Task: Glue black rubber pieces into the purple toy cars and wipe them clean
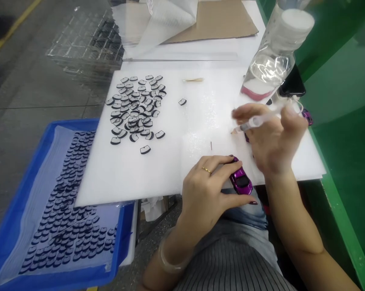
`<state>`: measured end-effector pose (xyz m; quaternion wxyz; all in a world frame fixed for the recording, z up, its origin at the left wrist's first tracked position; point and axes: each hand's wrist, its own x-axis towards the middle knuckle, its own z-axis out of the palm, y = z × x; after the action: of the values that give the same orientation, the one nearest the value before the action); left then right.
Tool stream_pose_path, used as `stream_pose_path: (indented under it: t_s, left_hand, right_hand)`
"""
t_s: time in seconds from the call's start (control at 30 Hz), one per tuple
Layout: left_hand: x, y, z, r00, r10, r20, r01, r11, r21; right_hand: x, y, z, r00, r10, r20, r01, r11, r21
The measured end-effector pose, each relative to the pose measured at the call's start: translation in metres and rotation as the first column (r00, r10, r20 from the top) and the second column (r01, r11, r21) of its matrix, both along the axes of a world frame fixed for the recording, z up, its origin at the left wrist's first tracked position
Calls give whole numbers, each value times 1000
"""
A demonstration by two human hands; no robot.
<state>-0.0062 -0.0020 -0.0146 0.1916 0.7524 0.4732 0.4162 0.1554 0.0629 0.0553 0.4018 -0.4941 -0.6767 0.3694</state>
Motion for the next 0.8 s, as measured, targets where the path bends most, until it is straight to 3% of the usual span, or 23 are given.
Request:
stream_pose_path:
  t_s: [0.23, 0.33, 0.43, 0.57, 0.7, 0.8]
  left_hand:
    - [1, -1, -3, 998, 25, -55, -22, 998, 61]
    - [1, -1, -5, 995, 73, -68, -67, 994, 86]
    - [1, -1, -3, 998, 43, -40, -41, 998, 44]
    - [-1, 0, 0, 1000, -11, 0, 11, 1000, 18]
    - [-1, 0, -1, 1000, -2, 10, 2, 1000, 21]
    - [-1, -1, -3, 1000, -5, 4, 5, 1000, 14]
  right_hand:
    - [-11, -28, -12, 995, -19, 95, -2, 976, 216]
    - [-17, -36, -7, 989, -65, 135, 20, 950, 310]
    - [-11, -48, 0, 975, -141, 170, 58, 906, 419]
    - [11, -75, -10, 963, -172, 209, 87, 928, 363]
    - [16, -86, -33, 987, -148, 65, 117, 932, 342]
    - [9, -75, -35, 981, -165, -101, 191, 905, 379]
